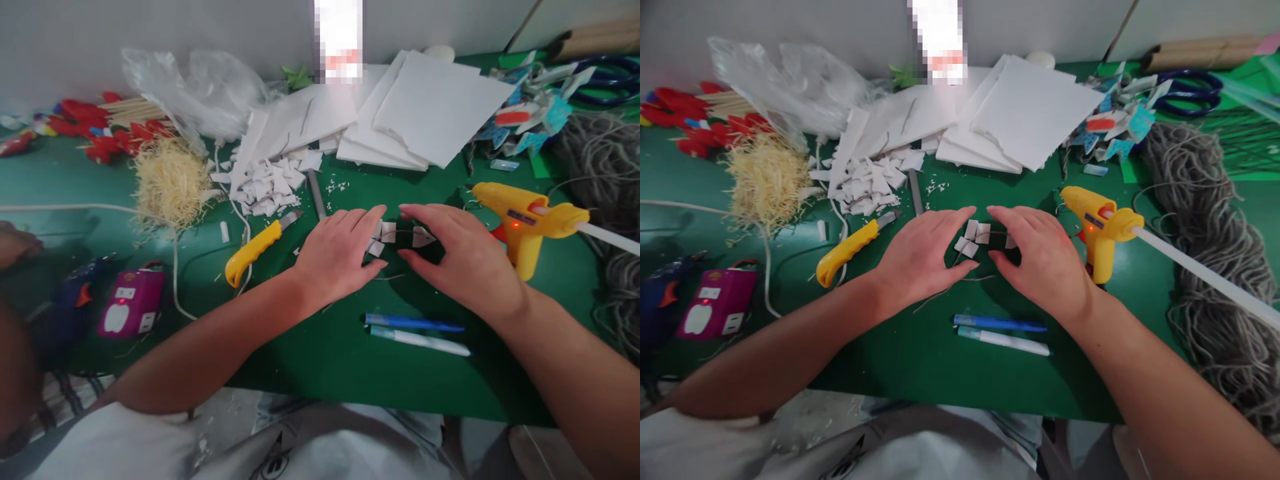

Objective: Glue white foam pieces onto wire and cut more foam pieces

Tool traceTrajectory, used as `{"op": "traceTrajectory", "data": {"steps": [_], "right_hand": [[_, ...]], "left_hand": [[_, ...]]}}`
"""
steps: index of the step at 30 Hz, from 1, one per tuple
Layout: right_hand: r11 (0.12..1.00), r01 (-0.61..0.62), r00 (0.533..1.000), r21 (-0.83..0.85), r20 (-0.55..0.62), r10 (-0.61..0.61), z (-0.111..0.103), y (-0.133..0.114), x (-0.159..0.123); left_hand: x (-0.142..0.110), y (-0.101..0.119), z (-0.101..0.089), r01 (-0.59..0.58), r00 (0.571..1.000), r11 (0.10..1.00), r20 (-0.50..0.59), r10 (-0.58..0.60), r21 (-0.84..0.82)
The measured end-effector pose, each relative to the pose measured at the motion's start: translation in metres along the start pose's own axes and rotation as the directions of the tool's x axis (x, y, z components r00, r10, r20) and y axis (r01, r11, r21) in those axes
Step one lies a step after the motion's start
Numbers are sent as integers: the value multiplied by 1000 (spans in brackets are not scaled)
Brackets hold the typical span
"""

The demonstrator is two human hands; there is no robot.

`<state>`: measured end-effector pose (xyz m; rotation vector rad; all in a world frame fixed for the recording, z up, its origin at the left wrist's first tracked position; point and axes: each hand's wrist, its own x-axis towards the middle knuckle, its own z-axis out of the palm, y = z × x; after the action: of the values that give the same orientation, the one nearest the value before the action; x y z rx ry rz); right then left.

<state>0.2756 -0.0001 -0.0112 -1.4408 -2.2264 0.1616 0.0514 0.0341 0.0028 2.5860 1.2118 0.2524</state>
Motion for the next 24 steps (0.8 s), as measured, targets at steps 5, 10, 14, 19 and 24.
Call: {"op": "traceTrajectory", "data": {"steps": [5, 10, 14, 19, 24], "right_hand": [[998, 28, 1000, 52, -13, -27, 8, -1, 7], [996, 40, 999, 74, -17, -39, 16, -5, 14], [998, 25, 1000, 51, -2, -25, 19, -7, 16], [995, 98, 995, 12, 14, -98, 10, -6, 10], [991, 135, 990, -22, 49, -134, 1, -4, 6]], "left_hand": [[0, -7, 7, -65, 998, 988, -31, 61, -143], [3, -10, 11, -67, 997, 977, -51, 58, -201], [5, -7, 10, -39, 997, 984, -69, 27, -174], [5, -7, 5, -31, 999, 994, -17, 29, -108], [1, -5, 3, -49, 999, 995, 0, 49, -91]]}}
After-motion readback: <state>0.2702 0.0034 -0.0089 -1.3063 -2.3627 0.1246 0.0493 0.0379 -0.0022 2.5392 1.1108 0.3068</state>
